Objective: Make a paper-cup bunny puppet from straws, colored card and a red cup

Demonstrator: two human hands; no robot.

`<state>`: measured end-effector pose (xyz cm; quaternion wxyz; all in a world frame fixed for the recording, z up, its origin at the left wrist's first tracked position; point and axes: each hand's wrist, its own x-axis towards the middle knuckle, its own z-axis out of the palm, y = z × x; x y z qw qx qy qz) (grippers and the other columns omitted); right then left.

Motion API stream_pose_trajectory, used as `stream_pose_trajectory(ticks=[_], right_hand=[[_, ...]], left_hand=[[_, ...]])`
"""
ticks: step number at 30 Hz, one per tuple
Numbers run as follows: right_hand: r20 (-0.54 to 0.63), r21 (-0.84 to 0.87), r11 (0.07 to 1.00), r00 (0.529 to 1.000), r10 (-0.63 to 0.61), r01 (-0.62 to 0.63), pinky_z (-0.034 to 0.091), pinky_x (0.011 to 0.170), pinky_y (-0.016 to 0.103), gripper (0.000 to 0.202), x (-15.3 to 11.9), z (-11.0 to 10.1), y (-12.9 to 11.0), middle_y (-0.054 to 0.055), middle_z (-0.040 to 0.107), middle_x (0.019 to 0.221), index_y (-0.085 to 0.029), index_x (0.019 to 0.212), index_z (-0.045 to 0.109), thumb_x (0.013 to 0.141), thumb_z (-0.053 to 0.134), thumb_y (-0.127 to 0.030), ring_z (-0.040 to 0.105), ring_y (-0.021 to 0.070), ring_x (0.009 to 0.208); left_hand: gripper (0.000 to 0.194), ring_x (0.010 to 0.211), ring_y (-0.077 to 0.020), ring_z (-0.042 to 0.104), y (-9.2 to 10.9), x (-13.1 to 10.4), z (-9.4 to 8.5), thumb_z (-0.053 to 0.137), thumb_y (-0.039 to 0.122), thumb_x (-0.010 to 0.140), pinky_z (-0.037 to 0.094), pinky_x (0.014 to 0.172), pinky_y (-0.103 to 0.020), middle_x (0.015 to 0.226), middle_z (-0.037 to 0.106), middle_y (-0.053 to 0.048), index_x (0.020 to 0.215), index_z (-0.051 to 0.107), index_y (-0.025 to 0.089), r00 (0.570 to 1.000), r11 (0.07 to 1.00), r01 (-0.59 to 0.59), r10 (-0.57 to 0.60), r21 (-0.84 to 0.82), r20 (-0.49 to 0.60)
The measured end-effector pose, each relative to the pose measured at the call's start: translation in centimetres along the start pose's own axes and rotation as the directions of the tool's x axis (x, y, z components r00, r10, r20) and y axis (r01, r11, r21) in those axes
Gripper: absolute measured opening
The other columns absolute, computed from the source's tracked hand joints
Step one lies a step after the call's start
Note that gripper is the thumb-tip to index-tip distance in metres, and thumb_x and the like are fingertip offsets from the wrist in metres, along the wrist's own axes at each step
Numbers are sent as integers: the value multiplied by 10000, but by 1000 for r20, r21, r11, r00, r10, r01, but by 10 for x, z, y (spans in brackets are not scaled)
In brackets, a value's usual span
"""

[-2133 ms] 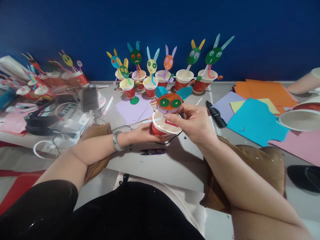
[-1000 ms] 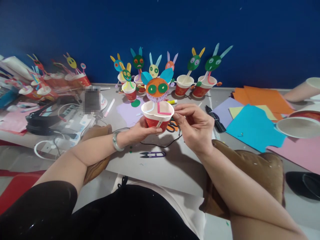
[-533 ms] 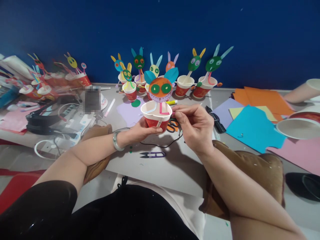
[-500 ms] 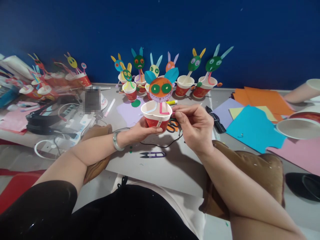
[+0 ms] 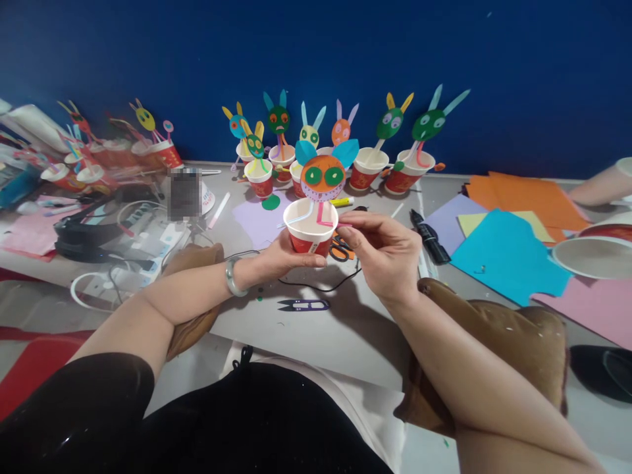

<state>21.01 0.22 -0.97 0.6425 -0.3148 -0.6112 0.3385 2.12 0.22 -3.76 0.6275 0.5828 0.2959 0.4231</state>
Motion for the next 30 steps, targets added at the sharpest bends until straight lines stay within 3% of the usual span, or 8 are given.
stream_pose_trajectory(ticks=[3,7,14,20,25,30], right_hand=[[38,-34,999,999,-21,22,673,807,415,144,-2,1,-2,15,843,991,-339,973,867,861,883,-251,797,247,941],[44,-109,994,999,-28,33,665,883,474,193,-2,1,-3,22,835,968,-376,949,869,837,896,-222,787,277,977],[40,-127,992,999,22,-16,666,882,485,85,-4,4,-1,31,832,963,-363,871,855,847,893,-291,791,283,978],[24,-68,993,995,97,-96,672,795,430,134,-5,5,1,47,821,978,-308,851,810,875,869,-426,782,250,916],[11,2,991,991,134,-134,666,828,397,226,-6,5,6,43,816,993,-276,891,765,897,842,-489,786,226,942],[26,-100,992,996,81,-78,650,730,353,223,-5,3,2,37,798,967,-289,979,753,921,814,-495,757,195,826]], left_hand=[[569,955,-204,642,8,-1,2,955,583,671,561,992,-424,974,714,-74,943,712,147,1000,997,8,-6,73,-24],[604,993,-217,643,14,-3,4,933,609,673,566,1015,-421,1026,730,-92,995,708,150,997,990,43,-34,133,-64],[527,1094,-249,684,5,-2,1,914,509,726,536,1118,-458,1101,776,-89,1087,724,175,994,974,88,-70,210,-89],[497,1123,-253,682,2,-3,3,913,511,729,527,1113,-458,1091,760,-110,1015,724,150,994,994,63,-55,90,-89],[539,1083,-223,682,6,-2,6,944,495,704,528,1080,-440,1123,745,-91,1062,722,158,996,999,29,-31,-26,-89],[570,1025,-202,684,8,-1,7,966,483,679,556,1031,-417,1083,759,-79,1079,726,155,994,995,41,-50,-93,-92]])
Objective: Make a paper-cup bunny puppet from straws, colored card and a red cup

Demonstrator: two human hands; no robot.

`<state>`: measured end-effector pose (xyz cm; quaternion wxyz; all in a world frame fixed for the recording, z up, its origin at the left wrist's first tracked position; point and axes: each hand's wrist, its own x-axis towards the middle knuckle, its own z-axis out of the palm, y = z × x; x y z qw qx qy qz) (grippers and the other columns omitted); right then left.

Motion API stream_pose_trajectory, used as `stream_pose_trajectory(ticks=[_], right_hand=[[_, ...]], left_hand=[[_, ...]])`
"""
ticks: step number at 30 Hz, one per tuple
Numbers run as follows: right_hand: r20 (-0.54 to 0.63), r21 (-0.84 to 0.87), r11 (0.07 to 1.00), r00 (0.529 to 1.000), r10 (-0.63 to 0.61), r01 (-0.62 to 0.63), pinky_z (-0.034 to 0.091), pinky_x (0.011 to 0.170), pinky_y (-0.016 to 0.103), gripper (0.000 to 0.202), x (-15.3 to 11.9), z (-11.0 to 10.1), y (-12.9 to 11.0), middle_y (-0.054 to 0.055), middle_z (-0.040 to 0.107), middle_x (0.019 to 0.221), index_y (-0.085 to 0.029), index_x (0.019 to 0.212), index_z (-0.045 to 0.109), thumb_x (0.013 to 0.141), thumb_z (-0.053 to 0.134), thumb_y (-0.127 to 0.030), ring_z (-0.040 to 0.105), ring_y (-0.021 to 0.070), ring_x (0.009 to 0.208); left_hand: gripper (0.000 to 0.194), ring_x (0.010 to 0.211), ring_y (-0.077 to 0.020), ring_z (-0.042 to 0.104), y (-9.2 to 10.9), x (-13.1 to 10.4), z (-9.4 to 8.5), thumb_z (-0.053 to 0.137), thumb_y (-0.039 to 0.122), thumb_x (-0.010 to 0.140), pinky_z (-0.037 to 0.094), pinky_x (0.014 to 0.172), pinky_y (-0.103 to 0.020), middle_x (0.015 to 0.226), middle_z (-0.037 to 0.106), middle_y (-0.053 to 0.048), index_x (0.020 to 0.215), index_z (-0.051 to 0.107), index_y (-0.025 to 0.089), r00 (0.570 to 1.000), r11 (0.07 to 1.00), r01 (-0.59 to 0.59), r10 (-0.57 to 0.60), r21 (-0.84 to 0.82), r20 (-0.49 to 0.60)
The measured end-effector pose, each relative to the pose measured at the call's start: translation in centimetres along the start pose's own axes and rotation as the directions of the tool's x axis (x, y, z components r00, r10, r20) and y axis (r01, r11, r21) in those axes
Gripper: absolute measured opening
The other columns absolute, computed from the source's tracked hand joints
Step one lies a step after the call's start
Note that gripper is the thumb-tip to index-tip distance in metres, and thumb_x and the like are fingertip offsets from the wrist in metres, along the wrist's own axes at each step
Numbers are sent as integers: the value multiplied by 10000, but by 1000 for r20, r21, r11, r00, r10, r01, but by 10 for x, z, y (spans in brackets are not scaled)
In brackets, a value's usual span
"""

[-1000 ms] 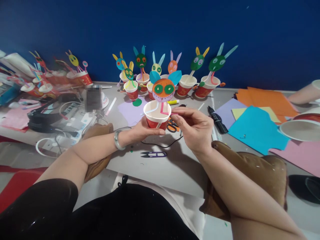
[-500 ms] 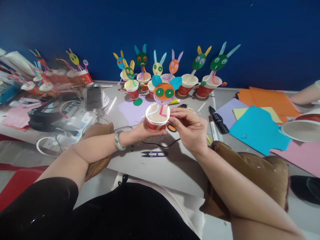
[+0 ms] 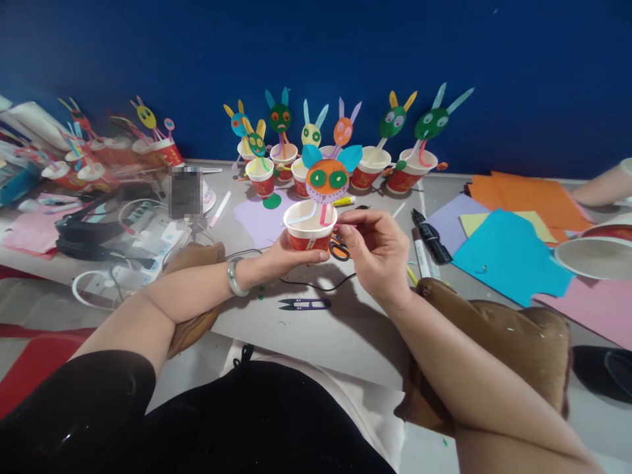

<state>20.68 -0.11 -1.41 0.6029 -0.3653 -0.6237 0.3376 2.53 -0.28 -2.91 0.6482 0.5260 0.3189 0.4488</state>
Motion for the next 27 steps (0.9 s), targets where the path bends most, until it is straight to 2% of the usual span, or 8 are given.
stream_pose_trajectory(ticks=[2,6,9,12,16,21,27], right_hand=[[4,-38,999,999,-36,36,638,711,343,238,0,-1,-2,42,794,972,-288,1053,753,928,807,-483,752,191,811],[0,-21,997,998,-69,68,642,803,364,307,1,0,-3,60,802,1019,-283,1090,759,889,835,-502,764,215,907],[-23,30,1000,1000,-1,1,637,815,378,348,2,0,-3,76,815,1035,-263,1061,776,850,862,-525,762,227,910],[-18,82,991,993,112,-111,624,776,383,375,5,0,-3,71,820,967,-248,983,789,798,892,-557,752,238,865],[5,161,959,971,237,-235,606,820,378,352,7,-2,-3,31,818,943,-263,932,807,707,970,-479,734,228,864],[22,162,950,963,267,-267,587,881,363,301,7,-3,-7,9,823,962,-263,913,831,699,989,-403,720,206,878],[135,97,922,923,361,-374,569,738,332,363,10,-4,-9,20,810,882,-228,874,826,639,1015,-431,685,183,767]], left_hand=[[570,1071,-223,690,-1,1,-1,966,487,677,553,1058,-430,1102,769,-91,1075,735,151,1000,1000,-21,21,5,-1],[559,1149,-262,699,-3,2,-2,958,502,674,540,1116,-464,1110,779,-112,1043,742,143,999,995,-50,51,85,-6],[613,1140,-274,715,-2,3,-1,971,486,646,546,1121,-488,1125,787,-114,1094,724,149,1000,992,-20,21,125,-10],[634,1160,-284,720,-4,5,0,987,406,604,550,1118,-492,1198,786,-119,1116,701,166,999,991,-36,39,131,-23],[577,1249,-306,703,-10,6,0,987,321,599,533,1159,-499,1251,776,-120,1076,697,176,996,978,-93,94,188,4],[583,1275,-324,687,-11,4,-1,1006,371,599,530,1164,-498,1300,753,-140,1057,710,163,999,973,-47,43,226,23],[539,1220,-314,699,-1,-3,2,999,311,611,522,1159,-504,1270,761,-133,1059,743,156,998,956,-12,-8,293,68]])
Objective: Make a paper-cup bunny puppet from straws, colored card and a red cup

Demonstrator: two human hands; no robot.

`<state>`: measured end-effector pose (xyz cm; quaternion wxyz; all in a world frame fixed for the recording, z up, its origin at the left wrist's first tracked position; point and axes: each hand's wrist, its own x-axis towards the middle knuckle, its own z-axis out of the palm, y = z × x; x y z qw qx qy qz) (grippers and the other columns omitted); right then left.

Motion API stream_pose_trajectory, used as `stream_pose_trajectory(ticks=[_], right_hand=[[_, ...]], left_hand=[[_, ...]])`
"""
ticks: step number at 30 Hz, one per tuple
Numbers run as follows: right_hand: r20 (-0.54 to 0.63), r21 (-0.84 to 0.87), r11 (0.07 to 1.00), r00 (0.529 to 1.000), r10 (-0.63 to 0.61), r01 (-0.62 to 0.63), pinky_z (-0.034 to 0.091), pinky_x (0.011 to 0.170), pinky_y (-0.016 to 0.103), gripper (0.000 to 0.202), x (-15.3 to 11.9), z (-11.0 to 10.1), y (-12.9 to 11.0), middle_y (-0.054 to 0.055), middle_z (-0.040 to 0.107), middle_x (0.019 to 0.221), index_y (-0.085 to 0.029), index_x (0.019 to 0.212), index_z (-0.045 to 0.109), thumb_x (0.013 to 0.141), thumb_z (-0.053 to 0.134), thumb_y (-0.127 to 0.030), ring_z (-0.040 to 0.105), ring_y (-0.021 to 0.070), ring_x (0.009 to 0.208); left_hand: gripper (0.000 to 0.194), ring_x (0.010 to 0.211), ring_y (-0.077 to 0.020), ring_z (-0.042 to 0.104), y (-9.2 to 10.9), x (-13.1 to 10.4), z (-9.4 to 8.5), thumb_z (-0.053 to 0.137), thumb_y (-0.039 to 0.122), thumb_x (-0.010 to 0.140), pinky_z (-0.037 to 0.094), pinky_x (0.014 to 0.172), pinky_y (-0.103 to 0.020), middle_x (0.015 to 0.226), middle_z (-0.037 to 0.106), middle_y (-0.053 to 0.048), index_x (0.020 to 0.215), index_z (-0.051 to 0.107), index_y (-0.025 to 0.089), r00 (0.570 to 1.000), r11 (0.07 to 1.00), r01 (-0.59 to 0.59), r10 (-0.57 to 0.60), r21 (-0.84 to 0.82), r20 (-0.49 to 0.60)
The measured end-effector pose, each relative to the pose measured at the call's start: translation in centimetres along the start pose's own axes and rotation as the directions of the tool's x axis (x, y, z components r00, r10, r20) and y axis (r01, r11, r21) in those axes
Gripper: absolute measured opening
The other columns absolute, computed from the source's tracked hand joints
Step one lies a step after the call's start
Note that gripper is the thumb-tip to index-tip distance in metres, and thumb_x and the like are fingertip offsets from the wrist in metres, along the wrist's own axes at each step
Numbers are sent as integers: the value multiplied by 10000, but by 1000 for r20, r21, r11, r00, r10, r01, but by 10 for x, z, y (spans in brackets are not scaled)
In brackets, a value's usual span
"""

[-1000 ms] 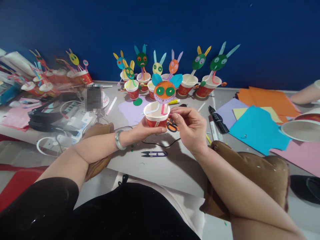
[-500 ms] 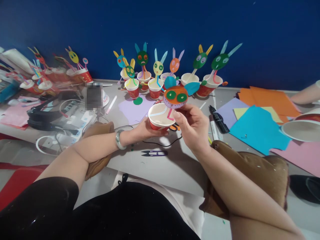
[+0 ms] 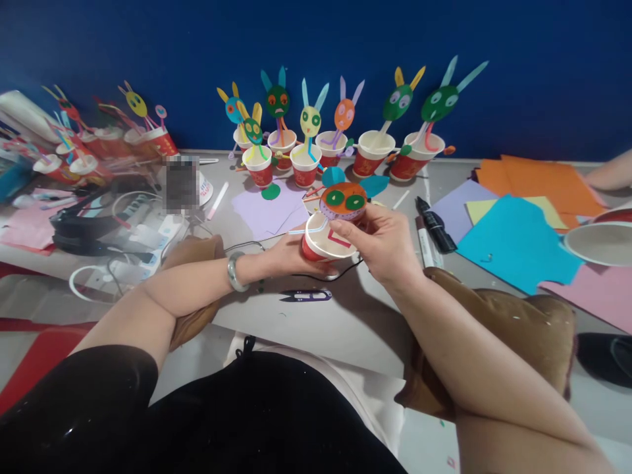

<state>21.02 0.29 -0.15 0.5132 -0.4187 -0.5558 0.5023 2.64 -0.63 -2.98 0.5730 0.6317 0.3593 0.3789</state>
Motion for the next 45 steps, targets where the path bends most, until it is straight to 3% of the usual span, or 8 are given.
stream_pose_trajectory(ticks=[4,9,16,22,26,31,38,45], right_hand=[[-6,26,1000,1000,18,-18,596,774,346,386,1,2,-1,23,820,907,-240,871,830,604,1026,-438,704,194,792],[-6,-14,1000,1000,-2,2,602,750,353,355,2,1,1,33,807,876,-238,844,804,676,981,-496,701,196,771],[-42,-19,1000,999,12,-13,595,737,338,364,3,0,1,33,806,853,-226,824,806,657,987,-494,690,181,751],[-44,-32,999,999,0,-1,583,703,323,386,4,0,0,28,801,831,-228,813,807,638,996,-515,679,173,732],[-53,-64,997,997,-54,51,580,661,333,432,6,-2,6,40,800,842,-234,903,794,739,916,-614,689,190,726],[-76,-20,992,989,-126,125,641,778,390,459,9,-6,18,39,818,951,-276,1055,770,884,748,-702,764,235,860],[-87,-113,949,949,-303,293,665,832,402,212,3,-5,16,25,831,1021,-306,1025,804,877,820,-457,784,237,908],[-110,-249,900,913,-394,358,649,823,361,166,1,-4,20,33,828,978,-271,997,813,863,839,-364,766,204,864]], left_hand=[[490,1224,-311,697,3,-1,-1,981,373,655,516,1173,-481,1206,780,-117,1027,745,159,999,997,35,-37,72,21],[570,1297,-317,660,-3,3,-3,960,472,679,483,1206,-489,1318,732,-141,1097,725,162,993,995,-96,93,36,69],[760,1368,-340,587,-15,7,-5,879,718,701,434,1241,-492,1324,684,-151,1188,698,163,989,987,-140,137,78,46],[638,1261,-337,638,-9,5,-6,764,752,814,437,1243,-528,1136,718,-141,1082,740,173,982,974,-185,177,128,70],[690,1311,-331,630,-5,7,-5,746,760,831,458,1223,-503,1191,730,-142,1204,717,180,974,971,-226,226,74,12],[860,1311,-330,641,0,10,-6,764,841,750,454,1224,-504,1187,749,-129,1321,665,205,973,976,-217,217,1,-77],[933,1316,-328,644,16,10,-13,737,885,722,485,1197,-488,1266,742,-149,1344,642,197,964,984,-180,173,-17,-201],[954,1322,-323,644,10,12,-14,764,867,714,483,1192,-475,1279,743,-150,1373,620,192,967,980,-191,180,-46,-181]])
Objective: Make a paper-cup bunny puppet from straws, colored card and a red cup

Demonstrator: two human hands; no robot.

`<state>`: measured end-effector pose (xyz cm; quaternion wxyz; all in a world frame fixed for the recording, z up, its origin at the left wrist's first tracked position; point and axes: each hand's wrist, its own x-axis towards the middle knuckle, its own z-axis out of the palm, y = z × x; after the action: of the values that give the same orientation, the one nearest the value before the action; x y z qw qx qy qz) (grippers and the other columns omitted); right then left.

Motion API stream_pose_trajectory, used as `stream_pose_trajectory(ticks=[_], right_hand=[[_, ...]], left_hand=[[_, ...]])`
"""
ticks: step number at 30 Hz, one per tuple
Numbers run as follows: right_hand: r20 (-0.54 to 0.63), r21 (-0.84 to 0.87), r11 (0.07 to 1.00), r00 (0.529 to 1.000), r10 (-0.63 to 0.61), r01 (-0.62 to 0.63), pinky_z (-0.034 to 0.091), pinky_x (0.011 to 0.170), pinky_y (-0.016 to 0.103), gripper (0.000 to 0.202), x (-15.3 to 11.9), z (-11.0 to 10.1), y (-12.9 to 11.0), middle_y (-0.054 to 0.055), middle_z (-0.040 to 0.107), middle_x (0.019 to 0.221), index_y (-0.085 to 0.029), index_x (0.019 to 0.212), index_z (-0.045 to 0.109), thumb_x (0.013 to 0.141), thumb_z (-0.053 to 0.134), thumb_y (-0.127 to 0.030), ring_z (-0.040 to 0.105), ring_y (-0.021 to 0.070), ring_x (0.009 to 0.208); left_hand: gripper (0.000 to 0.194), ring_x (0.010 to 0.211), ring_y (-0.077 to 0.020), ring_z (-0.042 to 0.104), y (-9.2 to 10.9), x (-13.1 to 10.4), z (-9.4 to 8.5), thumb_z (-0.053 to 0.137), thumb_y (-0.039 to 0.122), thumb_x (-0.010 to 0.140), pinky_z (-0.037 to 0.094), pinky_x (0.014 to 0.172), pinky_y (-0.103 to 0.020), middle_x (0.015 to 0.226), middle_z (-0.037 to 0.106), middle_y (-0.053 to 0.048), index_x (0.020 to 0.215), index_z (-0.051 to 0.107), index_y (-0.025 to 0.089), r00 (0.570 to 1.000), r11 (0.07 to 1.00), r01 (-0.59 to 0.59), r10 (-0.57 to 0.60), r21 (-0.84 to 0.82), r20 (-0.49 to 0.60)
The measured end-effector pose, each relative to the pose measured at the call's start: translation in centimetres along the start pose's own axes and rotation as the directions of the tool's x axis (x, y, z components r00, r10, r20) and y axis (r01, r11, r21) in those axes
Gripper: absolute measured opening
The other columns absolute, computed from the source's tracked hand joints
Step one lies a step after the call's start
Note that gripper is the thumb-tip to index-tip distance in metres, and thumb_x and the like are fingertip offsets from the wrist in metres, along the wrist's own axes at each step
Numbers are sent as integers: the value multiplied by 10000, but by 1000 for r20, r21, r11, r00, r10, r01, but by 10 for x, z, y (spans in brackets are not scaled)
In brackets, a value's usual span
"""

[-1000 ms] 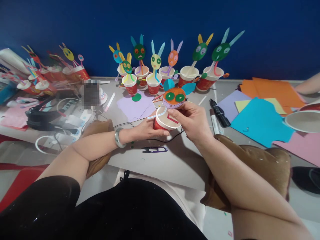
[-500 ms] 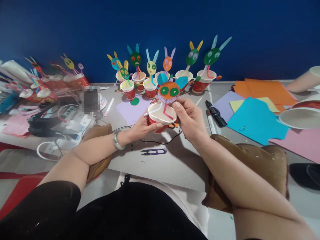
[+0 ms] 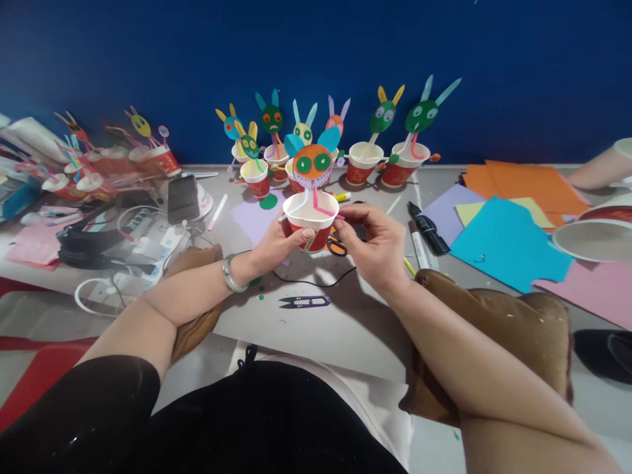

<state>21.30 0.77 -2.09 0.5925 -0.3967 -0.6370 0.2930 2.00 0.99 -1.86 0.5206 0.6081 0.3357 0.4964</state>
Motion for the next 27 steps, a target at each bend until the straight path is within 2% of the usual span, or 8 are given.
stream_pose_trajectory(ticks=[3,5,7,11,14,20,23,27], right_hand=[[31,8,999,999,43,-43,642,828,360,270,-1,0,3,40,823,1030,-262,1093,796,845,844,-357,760,203,883],[102,-7,994,989,110,-110,631,809,357,342,-1,1,4,53,814,1077,-252,1149,775,827,836,-345,748,205,885],[206,-79,979,957,202,-189,608,765,344,372,-3,2,4,68,805,1067,-229,1164,766,810,822,-331,718,197,841],[358,-240,936,873,332,-258,520,643,312,350,-6,8,4,48,745,825,-171,1068,787,801,811,-397,584,157,663],[389,-223,941,862,324,-253,480,629,301,344,-10,13,6,39,724,781,-169,977,801,832,787,-482,554,151,652],[343,-174,951,889,303,-256,500,663,304,458,-15,17,12,41,719,713,-185,759,776,880,755,-626,639,199,730],[335,-179,953,896,292,-244,500,664,304,462,-14,17,10,37,725,708,-187,777,787,877,750,-637,639,197,715],[396,-158,959,875,280,-236,519,706,314,414,-12,17,5,52,767,773,-183,808,791,883,733,-586,660,202,733]], left_hand=[[959,1328,-318,647,-6,5,-7,829,809,700,482,1197,-476,1338,729,-148,1408,610,201,1000,999,17,-17,-33,-22],[951,1333,-315,649,-9,10,-13,871,746,703,482,1200,-489,1359,723,-137,1447,594,222,998,995,14,-20,-103,-53],[954,1317,-316,662,-11,15,-17,881,724,709,483,1200,-510,1327,735,-127,1472,584,235,996,981,-20,3,-195,-90],[970,1317,-326,676,-11,17,-16,907,690,704,497,1184,-542,1309,739,-110,1508,555,275,996,943,15,-42,-332,-75],[981,1328,-326,670,-11,14,-11,936,671,673,490,1192,-534,1308,736,-104,1494,565,284,997,932,33,-57,-362,-55],[925,1341,-315,661,-15,12,-7,943,654,675,481,1206,-500,1325,732,-100,1445,601,271,999,934,5,-17,-359,-32],[875,1333,-315,665,-14,12,-8,938,662,680,497,1185,-484,1262,764,-94,1402,631,273,1000,938,-11,5,-346,-20],[871,1247,-320,709,-11,11,-7,944,667,667,571,1081,-472,1188,786,-96,1375,646,256,1000,936,7,-17,-353,-24]])
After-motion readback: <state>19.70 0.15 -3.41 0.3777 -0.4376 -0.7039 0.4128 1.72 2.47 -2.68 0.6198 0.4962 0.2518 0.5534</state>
